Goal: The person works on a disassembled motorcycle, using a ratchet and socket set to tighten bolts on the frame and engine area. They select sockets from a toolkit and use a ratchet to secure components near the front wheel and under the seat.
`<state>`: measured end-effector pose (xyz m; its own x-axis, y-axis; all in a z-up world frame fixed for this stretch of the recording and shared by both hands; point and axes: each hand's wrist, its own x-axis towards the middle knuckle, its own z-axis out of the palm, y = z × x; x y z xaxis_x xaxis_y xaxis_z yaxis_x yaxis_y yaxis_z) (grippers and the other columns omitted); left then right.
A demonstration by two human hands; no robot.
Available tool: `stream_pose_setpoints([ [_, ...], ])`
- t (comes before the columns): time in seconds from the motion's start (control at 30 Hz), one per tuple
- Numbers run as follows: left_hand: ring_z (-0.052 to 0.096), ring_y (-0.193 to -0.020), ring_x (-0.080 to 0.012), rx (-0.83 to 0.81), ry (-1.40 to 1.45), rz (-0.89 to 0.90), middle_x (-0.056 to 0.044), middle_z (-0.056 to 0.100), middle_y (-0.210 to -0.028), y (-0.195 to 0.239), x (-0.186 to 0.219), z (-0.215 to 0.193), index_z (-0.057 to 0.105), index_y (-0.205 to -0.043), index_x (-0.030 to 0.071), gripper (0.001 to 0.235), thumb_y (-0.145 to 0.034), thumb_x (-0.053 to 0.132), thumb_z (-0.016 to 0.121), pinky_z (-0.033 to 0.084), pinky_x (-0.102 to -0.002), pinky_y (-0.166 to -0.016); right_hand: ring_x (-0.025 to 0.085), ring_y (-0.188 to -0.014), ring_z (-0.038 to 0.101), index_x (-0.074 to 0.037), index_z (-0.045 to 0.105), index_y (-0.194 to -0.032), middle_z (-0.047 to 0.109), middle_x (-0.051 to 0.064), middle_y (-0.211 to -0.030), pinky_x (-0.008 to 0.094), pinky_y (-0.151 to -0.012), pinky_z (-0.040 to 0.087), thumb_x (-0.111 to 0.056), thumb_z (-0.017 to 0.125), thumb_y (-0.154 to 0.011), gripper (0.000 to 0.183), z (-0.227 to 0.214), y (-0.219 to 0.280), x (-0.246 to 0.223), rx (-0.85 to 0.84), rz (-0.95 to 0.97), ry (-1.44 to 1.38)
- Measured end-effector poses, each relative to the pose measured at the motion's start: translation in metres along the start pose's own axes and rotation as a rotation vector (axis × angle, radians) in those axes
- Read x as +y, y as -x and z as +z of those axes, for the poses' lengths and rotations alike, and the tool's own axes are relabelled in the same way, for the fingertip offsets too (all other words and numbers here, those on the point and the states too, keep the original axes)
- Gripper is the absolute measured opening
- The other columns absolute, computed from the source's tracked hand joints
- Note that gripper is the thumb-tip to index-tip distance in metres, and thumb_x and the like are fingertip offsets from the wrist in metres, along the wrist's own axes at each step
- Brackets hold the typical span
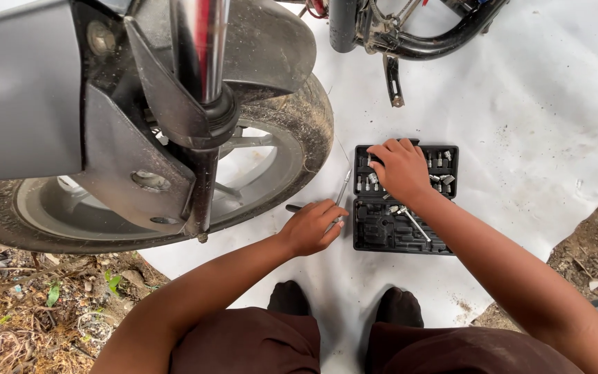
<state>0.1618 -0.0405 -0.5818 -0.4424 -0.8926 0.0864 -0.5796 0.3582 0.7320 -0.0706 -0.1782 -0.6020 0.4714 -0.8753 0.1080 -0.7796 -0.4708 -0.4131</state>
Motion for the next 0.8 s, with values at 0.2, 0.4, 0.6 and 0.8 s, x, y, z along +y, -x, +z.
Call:
stream_pose_setpoints([
  [0.2, 0.063, -0.092, -0.0349, -0.003, -0.003, -0.001, -0.011, 0.062, -0.102, 0.0, 0.001, -0.001, 0.065, -0.116, 0.008, 0.022, -0.095, 0.016, 0.064, 0.051, -0.047, -0.084, 0.027, -0.103, 0.058, -0.019, 0.072, -0.114, 0.064, 0.001, -0.104, 0.044, -0.092, 0.046, -0.022, 0.074, -0.089, 0.025, 0.001, 0.0, -0.001, 0.006, -0.021, -0.015],
  [0.4, 0.064, -0.091, -0.0347, -0.019, 0.019, -0.018, -0.011, 0.062, -0.103, 0.001, 0.0, 0.001, 0.065, -0.115, 0.008, 0.021, -0.096, 0.016, 0.065, 0.051, -0.046, -0.083, 0.022, -0.105, 0.061, -0.016, 0.067, -0.111, 0.061, 0.003, -0.106, 0.043, -0.092, 0.04, -0.015, 0.076, -0.085, 0.027, 0.009, 0.001, 0.002, 0.004, 0.064, -0.212],
  [0.6, 0.063, -0.091, -0.0352, -0.018, 0.006, -0.013, -0.011, 0.062, -0.102, -0.002, 0.003, 0.001, 0.065, -0.116, 0.009, 0.022, -0.095, 0.016, 0.065, 0.051, -0.046, -0.083, 0.021, -0.101, 0.059, -0.014, 0.066, -0.106, 0.065, -0.004, -0.103, 0.042, -0.092, 0.038, -0.017, 0.078, -0.083, 0.026, 0.013, 0.009, 0.001, 0.046, 0.111, -0.277],
  [0.8, 0.063, -0.093, -0.0349, 0.0, 0.019, 0.004, -0.011, 0.063, -0.104, -0.004, 0.002, 0.002, 0.065, -0.115, 0.009, 0.021, -0.095, 0.017, 0.065, 0.051, -0.046, -0.084, 0.024, -0.098, 0.054, -0.018, 0.074, -0.101, 0.06, 0.001, -0.099, 0.044, -0.087, 0.035, -0.025, 0.083, -0.083, 0.022, 0.016, 0.013, -0.007, 0.183, 0.149, -0.15],
])
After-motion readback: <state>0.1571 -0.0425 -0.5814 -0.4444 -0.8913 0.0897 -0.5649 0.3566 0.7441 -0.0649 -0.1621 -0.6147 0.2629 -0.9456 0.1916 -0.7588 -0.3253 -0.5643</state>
